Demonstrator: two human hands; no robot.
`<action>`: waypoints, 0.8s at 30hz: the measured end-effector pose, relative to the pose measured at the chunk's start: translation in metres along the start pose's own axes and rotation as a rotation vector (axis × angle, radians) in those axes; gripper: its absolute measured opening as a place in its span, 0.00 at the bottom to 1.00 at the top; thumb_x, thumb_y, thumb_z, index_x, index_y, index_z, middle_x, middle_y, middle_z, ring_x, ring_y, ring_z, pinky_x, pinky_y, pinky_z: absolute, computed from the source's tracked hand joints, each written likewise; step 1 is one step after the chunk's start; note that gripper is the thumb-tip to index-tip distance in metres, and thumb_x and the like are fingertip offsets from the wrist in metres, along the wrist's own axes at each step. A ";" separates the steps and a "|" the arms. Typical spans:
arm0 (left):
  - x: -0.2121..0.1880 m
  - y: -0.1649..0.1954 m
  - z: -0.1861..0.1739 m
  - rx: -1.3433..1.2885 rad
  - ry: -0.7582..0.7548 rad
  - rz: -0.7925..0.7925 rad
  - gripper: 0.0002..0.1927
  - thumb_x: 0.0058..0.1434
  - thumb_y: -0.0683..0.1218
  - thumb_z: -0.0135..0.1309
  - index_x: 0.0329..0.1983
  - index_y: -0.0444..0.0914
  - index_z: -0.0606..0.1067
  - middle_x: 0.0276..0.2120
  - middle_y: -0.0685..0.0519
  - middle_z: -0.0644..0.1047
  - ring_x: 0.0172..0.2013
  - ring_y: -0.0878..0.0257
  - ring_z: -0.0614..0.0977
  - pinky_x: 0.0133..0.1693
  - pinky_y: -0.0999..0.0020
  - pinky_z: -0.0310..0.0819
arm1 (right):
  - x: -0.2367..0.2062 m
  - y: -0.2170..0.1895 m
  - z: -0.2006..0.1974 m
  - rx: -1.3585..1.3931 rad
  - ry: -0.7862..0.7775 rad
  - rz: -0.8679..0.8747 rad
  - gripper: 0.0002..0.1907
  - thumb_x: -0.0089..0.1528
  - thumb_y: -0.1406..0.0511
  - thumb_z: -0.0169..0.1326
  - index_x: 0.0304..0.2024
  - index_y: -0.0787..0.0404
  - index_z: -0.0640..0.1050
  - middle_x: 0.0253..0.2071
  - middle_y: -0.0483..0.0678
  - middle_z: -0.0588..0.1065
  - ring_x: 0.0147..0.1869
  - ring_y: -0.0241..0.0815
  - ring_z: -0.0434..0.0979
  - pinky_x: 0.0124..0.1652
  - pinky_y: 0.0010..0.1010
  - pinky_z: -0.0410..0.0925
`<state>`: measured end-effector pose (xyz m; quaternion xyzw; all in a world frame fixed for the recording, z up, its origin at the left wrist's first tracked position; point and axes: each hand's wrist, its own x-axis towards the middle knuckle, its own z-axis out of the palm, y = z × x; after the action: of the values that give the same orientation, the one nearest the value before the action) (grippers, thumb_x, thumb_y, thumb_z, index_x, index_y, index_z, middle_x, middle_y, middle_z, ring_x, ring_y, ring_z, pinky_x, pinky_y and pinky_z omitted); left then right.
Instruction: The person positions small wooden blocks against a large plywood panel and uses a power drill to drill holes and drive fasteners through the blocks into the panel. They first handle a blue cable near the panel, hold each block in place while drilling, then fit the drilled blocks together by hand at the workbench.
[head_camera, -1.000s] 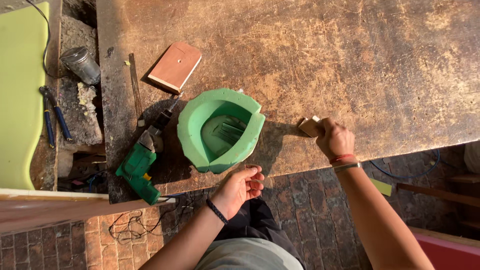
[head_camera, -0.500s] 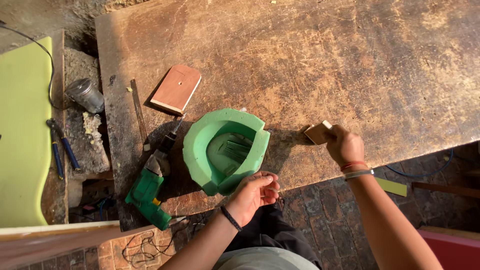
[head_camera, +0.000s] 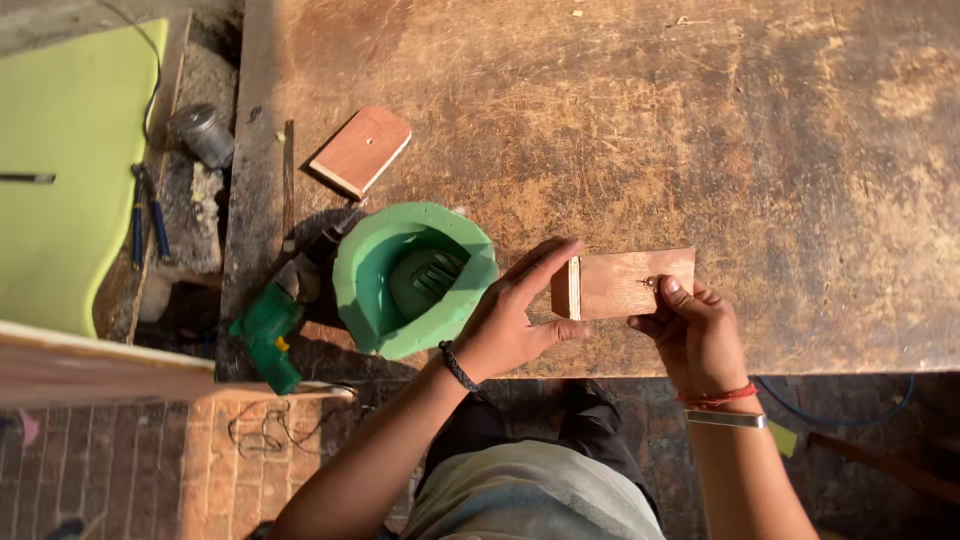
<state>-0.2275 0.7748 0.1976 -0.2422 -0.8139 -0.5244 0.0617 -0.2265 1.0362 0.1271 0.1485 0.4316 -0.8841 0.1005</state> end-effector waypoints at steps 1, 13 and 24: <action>0.006 0.003 0.005 -0.004 0.018 -0.053 0.45 0.53 0.51 0.71 0.72 0.41 0.64 0.70 0.45 0.69 0.71 0.49 0.71 0.68 0.58 0.67 | 0.008 -0.010 -0.001 -0.009 -0.020 0.025 0.07 0.70 0.66 0.50 0.42 0.63 0.78 0.36 0.45 0.78 0.38 0.41 0.82 0.40 0.38 0.77; -0.002 0.039 0.045 -0.145 0.346 -0.225 0.40 0.64 0.44 0.61 0.75 0.38 0.54 0.71 0.45 0.62 0.73 0.53 0.63 0.70 0.58 0.59 | 0.034 -0.034 0.015 0.002 -0.390 0.091 0.08 0.70 0.67 0.51 0.49 0.63 0.78 0.42 0.49 0.80 0.44 0.42 0.82 0.46 0.37 0.76; -0.033 0.046 0.048 0.035 0.677 -0.333 0.27 0.71 0.53 0.55 0.65 0.36 0.61 0.53 0.48 0.71 0.51 0.58 0.75 0.55 0.62 0.72 | 0.036 0.011 0.043 0.094 -0.659 0.075 0.05 0.72 0.68 0.56 0.45 0.64 0.79 0.46 0.52 0.81 0.49 0.46 0.82 0.53 0.43 0.76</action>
<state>-0.1699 0.8218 0.2022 0.0815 -0.7845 -0.5637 0.2454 -0.2643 0.9939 0.1317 -0.1250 0.3290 -0.8992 0.2600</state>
